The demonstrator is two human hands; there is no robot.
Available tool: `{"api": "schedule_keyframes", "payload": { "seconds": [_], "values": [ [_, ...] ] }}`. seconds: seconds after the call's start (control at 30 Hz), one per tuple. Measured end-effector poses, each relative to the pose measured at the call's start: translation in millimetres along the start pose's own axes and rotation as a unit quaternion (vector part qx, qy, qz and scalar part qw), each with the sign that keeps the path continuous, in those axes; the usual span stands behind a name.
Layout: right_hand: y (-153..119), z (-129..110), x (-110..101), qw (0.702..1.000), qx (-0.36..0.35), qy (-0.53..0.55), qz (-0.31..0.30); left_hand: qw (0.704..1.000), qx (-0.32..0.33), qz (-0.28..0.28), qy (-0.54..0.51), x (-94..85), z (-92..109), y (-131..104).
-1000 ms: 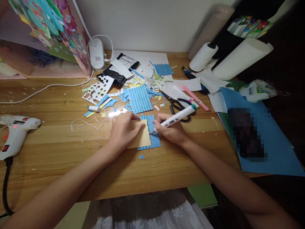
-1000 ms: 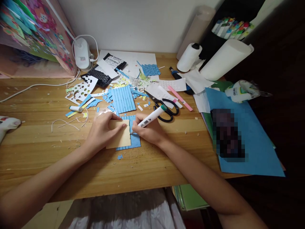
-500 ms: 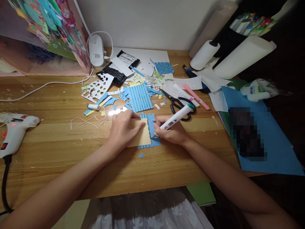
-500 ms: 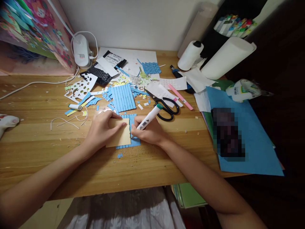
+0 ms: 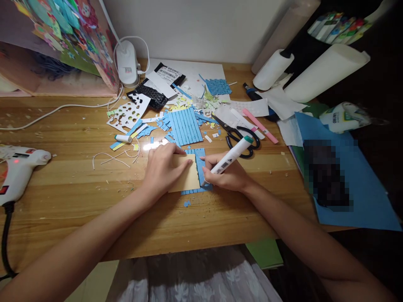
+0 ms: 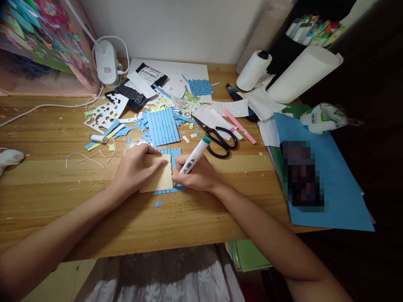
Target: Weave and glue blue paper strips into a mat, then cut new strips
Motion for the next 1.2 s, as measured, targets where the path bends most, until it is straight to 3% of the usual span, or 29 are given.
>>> {"api": "schedule_keyframes", "payload": {
  "seconds": [0.47, 0.6, 0.7, 0.8, 0.93, 1.0, 1.03, 1.1, 1.13, 1.2],
  "values": [
    [-1, -2, -1, 1.0, 0.01, -0.001, -0.004, 1.0, 0.001, 0.005, -0.003, -1.5, 0, -1],
    [1, 2, -3, 0.996, 0.016, 0.084, -0.013, 1.0, 0.001, 0.0, -0.016, -3.8, 2, -1],
    [5, 2, -9, 0.989, 0.005, 0.146, -0.001, 0.999, -0.003, -0.034, -0.024, -3.9, 5, -3],
    [2, -9, -26, 0.985, -0.01, 0.167, 0.039, 0.996, -0.013, -0.08, -0.027, -0.4, 7, -7],
    [-37, -19, -78, 0.978, 0.018, 0.097, 0.184, 0.994, -0.014, -0.103, -0.036, 2.7, 6, -9],
    [-76, -7, -114, 0.95, 0.066, 0.039, 0.303, 0.993, -0.009, -0.11, -0.032, 4.2, 6, -8],
    [-102, 2, -136, 0.917, 0.092, -0.003, 0.387, 0.993, -0.009, -0.115, -0.028, 5.1, 5, -8],
    [-154, 21, -170, 0.825, 0.152, -0.125, 0.53, 0.992, -0.009, -0.126, -0.022, 7.0, 3, -7],
    [-170, 35, -181, 0.792, 0.198, -0.185, 0.546, 0.991, -0.011, -0.13, -0.018, 7.4, 2, -6],
    [-187, 80, -193, 0.768, 0.336, -0.22, 0.498, 0.991, -0.01, -0.136, -0.015, 7.8, 2, -6]
  ]
}}
Point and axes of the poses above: each hand's wrist, its own y-axis towards the middle knuckle, its own x-axis out of the palm, z = x × y, the point moved 9 cm from there along y, towards the middle knuckle, and after that the axes turned 9 degrees about x, right-handed, at the moved point
